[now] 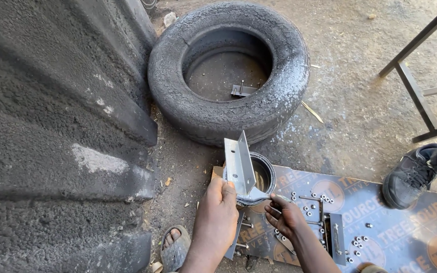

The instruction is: Painting a small metal bracket with a brush and silver paint in a workshop environment.

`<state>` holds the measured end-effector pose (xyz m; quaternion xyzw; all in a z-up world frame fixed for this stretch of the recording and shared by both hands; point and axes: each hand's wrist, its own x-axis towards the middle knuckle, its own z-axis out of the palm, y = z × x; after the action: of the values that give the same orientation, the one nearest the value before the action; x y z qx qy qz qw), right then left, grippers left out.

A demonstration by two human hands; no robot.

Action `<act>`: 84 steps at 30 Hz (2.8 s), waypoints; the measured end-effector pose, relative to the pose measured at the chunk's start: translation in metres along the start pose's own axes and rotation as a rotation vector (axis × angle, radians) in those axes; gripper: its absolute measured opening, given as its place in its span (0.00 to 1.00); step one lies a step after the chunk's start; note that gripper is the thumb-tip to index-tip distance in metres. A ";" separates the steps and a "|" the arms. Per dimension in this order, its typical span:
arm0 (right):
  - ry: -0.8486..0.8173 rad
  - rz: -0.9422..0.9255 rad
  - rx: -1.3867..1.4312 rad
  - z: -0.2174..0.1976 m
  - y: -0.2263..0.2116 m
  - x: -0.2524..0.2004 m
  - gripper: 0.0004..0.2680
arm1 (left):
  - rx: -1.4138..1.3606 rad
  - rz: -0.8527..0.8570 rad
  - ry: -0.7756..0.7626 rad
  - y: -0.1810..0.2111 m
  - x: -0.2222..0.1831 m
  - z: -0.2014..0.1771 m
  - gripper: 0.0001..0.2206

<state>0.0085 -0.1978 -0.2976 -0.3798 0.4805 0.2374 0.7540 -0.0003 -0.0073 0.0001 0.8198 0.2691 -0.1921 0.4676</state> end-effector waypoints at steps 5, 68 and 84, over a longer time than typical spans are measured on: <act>-0.013 -0.068 0.002 0.010 -0.006 -0.017 0.09 | 0.069 -0.012 0.008 0.000 -0.001 0.000 0.16; -0.016 -1.672 -1.435 0.105 -0.055 -0.240 0.01 | 0.166 -0.062 0.007 0.010 -0.006 -0.003 0.17; -0.309 -1.555 -1.477 0.092 -0.090 -0.237 0.14 | 0.711 0.367 -0.051 0.003 -0.003 -0.008 0.03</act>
<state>0.0229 -0.1765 -0.0287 -0.9067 -0.2537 -0.0296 0.3356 -0.0009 -0.0022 0.0078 0.9599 0.0231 -0.2067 0.1879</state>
